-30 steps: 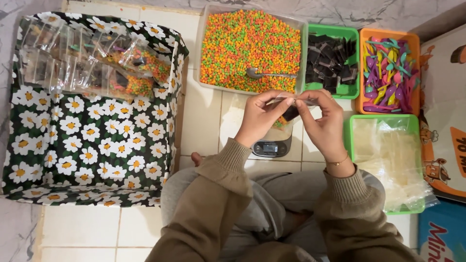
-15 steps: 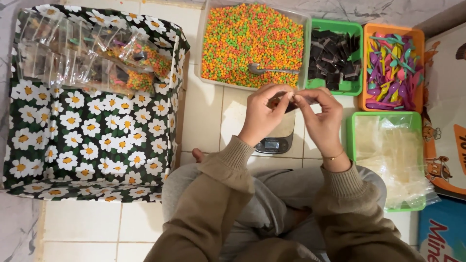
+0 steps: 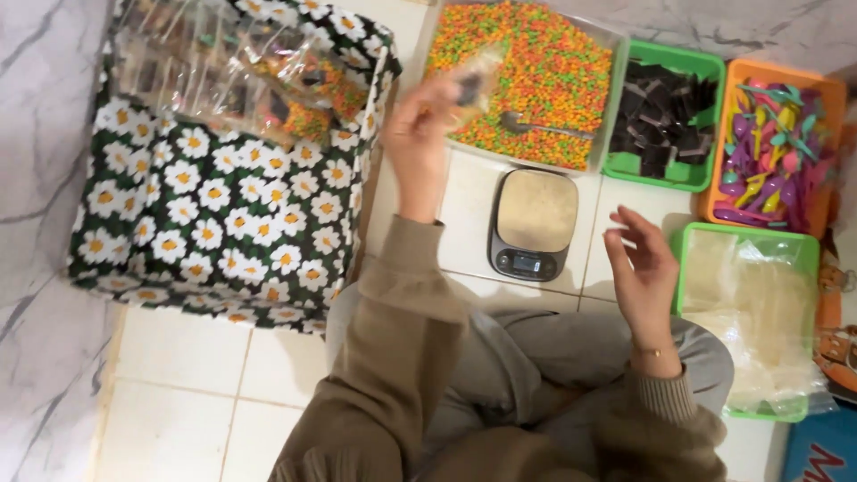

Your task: Preparing components for peanut rolls by packaging colorful sprinkles and other toppings into small bags using a spoon and a digital scale.

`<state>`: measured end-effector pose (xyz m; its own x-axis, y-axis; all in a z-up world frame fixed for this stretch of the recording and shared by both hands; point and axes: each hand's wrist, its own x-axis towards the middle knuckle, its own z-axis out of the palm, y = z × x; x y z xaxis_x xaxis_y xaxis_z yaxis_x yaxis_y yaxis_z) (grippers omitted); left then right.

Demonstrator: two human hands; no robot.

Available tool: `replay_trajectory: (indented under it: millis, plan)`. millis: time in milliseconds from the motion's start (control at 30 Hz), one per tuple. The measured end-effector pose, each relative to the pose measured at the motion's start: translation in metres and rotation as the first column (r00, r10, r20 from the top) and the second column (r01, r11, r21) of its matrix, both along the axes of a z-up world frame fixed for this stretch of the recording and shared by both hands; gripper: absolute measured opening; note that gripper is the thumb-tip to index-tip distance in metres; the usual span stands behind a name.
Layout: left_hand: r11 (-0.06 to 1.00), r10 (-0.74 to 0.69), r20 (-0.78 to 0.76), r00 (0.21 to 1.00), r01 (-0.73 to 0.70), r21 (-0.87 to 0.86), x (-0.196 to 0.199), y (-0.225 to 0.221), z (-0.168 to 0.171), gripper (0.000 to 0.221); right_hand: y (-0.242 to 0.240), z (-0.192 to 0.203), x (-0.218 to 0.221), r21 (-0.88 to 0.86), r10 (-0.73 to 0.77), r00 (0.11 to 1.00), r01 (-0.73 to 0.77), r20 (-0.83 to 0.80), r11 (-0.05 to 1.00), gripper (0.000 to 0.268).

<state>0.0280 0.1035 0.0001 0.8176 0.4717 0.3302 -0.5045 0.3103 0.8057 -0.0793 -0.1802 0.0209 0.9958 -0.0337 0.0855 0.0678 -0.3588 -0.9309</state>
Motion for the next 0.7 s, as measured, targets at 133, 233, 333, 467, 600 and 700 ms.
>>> replay_trajectory:
  millis: [133, 233, 333, 467, 600, 700]
  plan:
    - [0.952, 0.297, -0.014, 0.955, -0.297, -0.073, -0.005, 0.082, -0.02, 0.025, -0.012, -0.022, -0.026, 0.052, -0.001, 0.999, 0.003, -0.041, 0.999, 0.037]
    - [0.907, 0.42, 0.03, 0.907, -0.419, -0.048, -0.013, 0.133, -0.035, 0.022, -0.01, -0.027, -0.039, 0.08, -0.015, 0.997, 0.021, -0.082, 0.997, 0.036]
    - [0.807, 0.556, -0.239, 0.796, -0.586, -0.077, -0.006, 0.158, -0.065, 0.029, -0.012, -0.042, -0.046, 0.05, -0.032, 0.995, 0.037, -0.098, 0.998, 0.033]
    - [0.731, 0.662, -0.295, 0.689, -0.681, 0.049, 0.028, 0.167, -0.117, 0.021, -0.019, -0.062, -0.048, 0.058, -0.021, 0.999, 0.019, 0.038, 0.998, 0.032]
    - [0.825, 0.543, -0.379, 0.75, -0.56, 0.073, 0.048, 0.151, -0.118, 0.016, -0.026, -0.062, -0.052, 0.018, -0.05, 0.998, 0.049, 0.038, 0.999, 0.031]
    - [0.886, 0.464, -0.413, 0.784, -0.414, 0.21, 0.066, 0.159, -0.169, 0.019, -0.028, -0.06, -0.054, -0.001, -0.068, 0.997, 0.068, 0.026, 0.998, 0.029]
